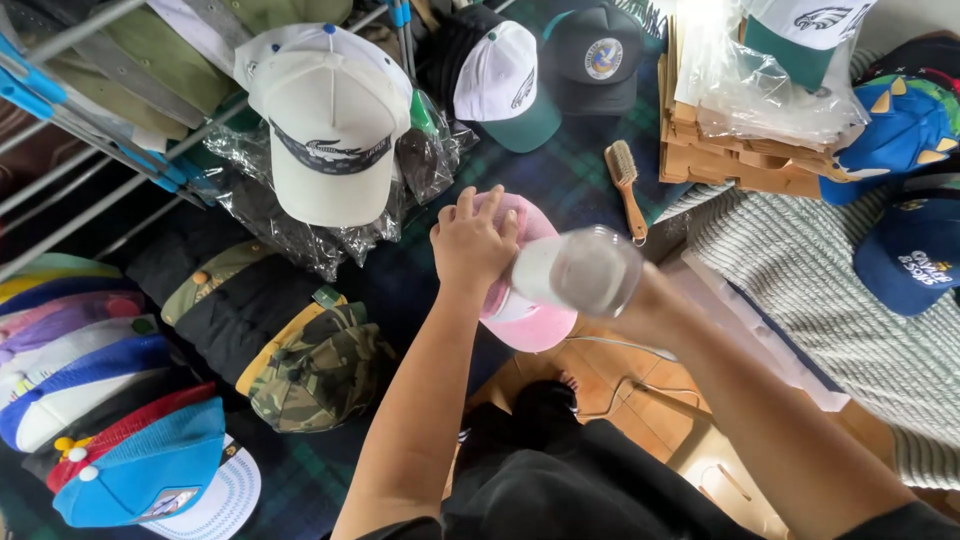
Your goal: Cleaning and reshaping a collection of baseball caps using a handheld steamer and a brush.
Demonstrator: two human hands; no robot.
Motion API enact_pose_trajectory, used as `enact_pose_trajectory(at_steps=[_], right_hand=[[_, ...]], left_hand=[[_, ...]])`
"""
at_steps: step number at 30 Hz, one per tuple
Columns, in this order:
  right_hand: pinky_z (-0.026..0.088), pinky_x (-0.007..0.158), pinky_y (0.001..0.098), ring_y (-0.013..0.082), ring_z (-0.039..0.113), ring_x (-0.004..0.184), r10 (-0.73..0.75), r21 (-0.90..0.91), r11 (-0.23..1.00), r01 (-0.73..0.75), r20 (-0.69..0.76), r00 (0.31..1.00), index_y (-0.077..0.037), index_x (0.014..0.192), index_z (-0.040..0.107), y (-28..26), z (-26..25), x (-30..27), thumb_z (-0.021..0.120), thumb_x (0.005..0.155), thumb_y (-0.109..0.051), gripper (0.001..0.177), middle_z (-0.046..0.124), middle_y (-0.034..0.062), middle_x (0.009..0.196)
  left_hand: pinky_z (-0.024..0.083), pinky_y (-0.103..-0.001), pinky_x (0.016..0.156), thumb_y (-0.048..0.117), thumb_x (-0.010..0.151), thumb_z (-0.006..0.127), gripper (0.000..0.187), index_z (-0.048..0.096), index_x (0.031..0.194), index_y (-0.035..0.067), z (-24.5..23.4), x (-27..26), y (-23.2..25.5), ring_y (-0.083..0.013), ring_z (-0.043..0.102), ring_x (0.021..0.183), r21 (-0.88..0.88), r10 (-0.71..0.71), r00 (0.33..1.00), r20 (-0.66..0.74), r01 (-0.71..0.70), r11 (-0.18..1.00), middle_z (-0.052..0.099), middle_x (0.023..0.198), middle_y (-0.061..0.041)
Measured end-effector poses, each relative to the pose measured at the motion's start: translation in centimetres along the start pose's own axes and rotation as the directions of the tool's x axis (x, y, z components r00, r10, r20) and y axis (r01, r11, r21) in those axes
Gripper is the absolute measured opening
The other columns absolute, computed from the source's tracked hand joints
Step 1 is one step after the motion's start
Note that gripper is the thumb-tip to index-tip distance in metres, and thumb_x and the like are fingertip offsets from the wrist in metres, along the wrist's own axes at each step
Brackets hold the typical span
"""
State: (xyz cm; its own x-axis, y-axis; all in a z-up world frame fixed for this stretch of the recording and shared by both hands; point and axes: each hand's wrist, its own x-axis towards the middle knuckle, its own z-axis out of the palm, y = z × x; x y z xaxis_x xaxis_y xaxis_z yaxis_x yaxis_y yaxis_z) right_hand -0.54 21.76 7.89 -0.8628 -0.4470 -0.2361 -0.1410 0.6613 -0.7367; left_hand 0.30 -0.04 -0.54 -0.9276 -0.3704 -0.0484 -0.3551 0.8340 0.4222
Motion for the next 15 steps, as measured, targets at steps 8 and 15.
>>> enact_pose_trajectory(at_steps=[8,15], right_hand=[[0.06,0.085,0.0336,0.0079,0.071,0.105,-0.393,-0.515,0.767,0.383,0.095,0.915,-0.043,0.159,0.032,12.4,9.9,-6.3,0.042,0.09,-0.045,0.07,0.069,-0.0186,0.126],[0.054,0.062,0.033,0.0187,0.065,0.071,-0.676,-0.479,0.648,0.593,-0.002,0.737,-0.019,0.156,0.046,12.8,12.9,-6.1,0.052,0.084,-0.017,0.072,0.063,-0.0033,0.081]], left_hand=[[0.053,-0.051,0.1,0.058,0.1,0.035,0.055,0.055,0.147,0.038,1.1,0.5,-0.2,-0.0341,0.059,0.13,0.016,0.007,0.999,-0.047,-0.006,1.0,0.056,0.146,-0.006],[0.055,-0.05,0.098,0.057,0.102,0.037,0.053,0.054,0.149,0.038,1.7,0.5,-0.4,-0.0322,0.059,0.129,0.097,0.041,0.996,-0.084,-0.033,0.995,0.055,0.146,-0.005]])
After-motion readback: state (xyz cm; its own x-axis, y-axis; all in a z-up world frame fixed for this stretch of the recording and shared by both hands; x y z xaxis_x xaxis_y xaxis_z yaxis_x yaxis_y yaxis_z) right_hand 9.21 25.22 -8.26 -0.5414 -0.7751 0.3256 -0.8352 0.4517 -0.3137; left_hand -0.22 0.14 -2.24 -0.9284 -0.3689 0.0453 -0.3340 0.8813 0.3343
